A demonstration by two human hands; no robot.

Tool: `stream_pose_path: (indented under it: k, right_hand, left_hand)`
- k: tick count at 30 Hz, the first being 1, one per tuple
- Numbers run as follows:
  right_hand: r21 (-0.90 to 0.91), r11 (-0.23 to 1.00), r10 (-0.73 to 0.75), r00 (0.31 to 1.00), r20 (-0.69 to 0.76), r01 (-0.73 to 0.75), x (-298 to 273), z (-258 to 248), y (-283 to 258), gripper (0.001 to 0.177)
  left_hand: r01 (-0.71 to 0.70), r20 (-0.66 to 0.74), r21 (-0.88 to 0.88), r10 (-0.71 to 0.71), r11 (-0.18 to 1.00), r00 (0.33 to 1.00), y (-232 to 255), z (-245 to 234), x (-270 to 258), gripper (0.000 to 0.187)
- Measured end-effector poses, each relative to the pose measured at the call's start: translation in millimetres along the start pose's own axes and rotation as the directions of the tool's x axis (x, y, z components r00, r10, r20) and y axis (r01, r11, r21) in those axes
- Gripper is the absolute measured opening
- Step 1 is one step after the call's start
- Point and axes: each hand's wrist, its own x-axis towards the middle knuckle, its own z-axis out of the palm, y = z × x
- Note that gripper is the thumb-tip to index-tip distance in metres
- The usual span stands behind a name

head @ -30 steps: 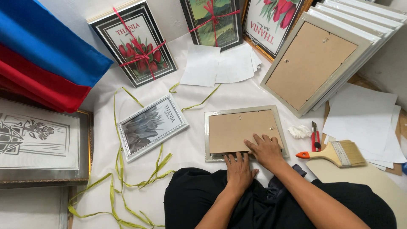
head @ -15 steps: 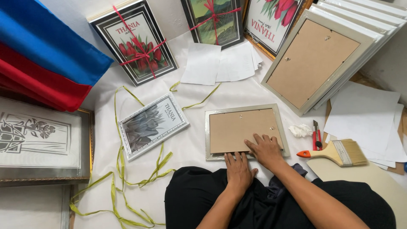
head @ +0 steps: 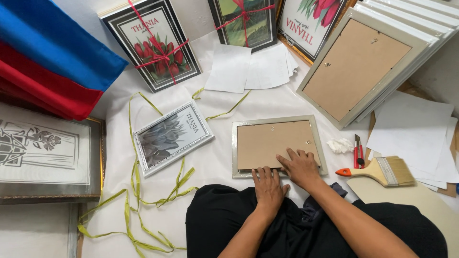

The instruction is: Assembling and finishing picture frames by inserting artwork and using a brush

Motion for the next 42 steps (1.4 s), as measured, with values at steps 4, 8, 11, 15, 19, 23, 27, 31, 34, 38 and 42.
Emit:
stream_pose_path:
  k: [4, 8, 11, 15, 19, 23, 27, 31, 34, 38, 42]
  right_hand:
    - [0.092, 0.996, 0.005, 0.987, 0.158, -0.02, 1.3, 11.2, 1.9, 0.044]
    - [0.081, 0.996, 0.017, 0.981, 0.192, -0.033, 2.1, 10.4, 1.1, 0.045]
    - [0.095, 0.994, 0.029, 0.973, 0.229, -0.051, 1.8, 8.0, 0.7, 0.044]
    - [0.147, 0.987, 0.031, 0.965, 0.261, -0.071, 0.0, 11.9, 0.3, 0.043]
    - [0.181, 0.981, 0.012, 0.953, 0.303, -0.069, 1.5, -3.0, 1.6, 0.043]
    - [0.163, 0.977, 0.08, 0.949, 0.306, -0.135, -1.1, 4.2, 1.4, 0.049]
    - [0.151, 0.983, 0.062, 0.96, 0.273, -0.107, -6.3, 1.4, -3.7, 0.047]
    - [0.275, 0.953, 0.016, 0.926, 0.376, -0.128, -3.9, -19.7, 1.9, 0.049]
    - [0.367, 0.913, -0.003, 0.898, 0.441, -0.178, -2.1, -23.9, 10.7, 0.054]
    - [0.4, 0.756, 0.327, 0.828, 0.456, -0.518, 4.1, -10.6, 35.5, 0.067]
    - [0.456, 0.492, 0.535, 0.671, 0.513, -0.742, -3.7, 40.5, 66.2, 0.076]
  left_hand:
    - [0.025, 0.162, -0.087, -0.011, 0.996, 0.987, 0.4, 2.7, -0.1, 0.075]
    - [0.021, -0.095, -0.145, -0.035, 0.989, 0.995, -6.8, 7.0, 5.6, 0.069]
    - [0.117, -0.083, -0.195, -0.135, 0.974, 0.987, -19.8, 0.3, 12.1, 0.076]
    - [0.312, -0.003, -0.224, -0.32, 0.923, 0.947, -38.4, 13.2, 17.4, 0.091]
    - [0.395, -0.08, -0.171, -0.413, 0.902, 0.907, -54.7, 46.4, 25.1, 0.092]
    - [0.424, -0.106, -0.151, -0.441, 0.893, 0.891, -59.6, 59.0, 27.7, 0.098]
    - [0.418, -0.127, -0.169, -0.44, 0.893, 0.889, -59.9, 61.0, 25.2, 0.097]
    - [0.424, -0.144, -0.174, -0.449, 0.889, 0.882, -65.5, 69.8, 26.8, 0.09]
    - [0.457, -0.104, -0.236, -0.49, 0.857, 0.865, -68.8, 64.9, 28.4, 0.076]
    - [0.489, -0.02, -0.295, -0.517, 0.82, 0.855, -65.8, 40.6, 26.7, 0.1]
    - [0.505, 0.052, -0.319, -0.518, 0.802, 0.854, -58.0, -0.9, 22.4, 0.118]
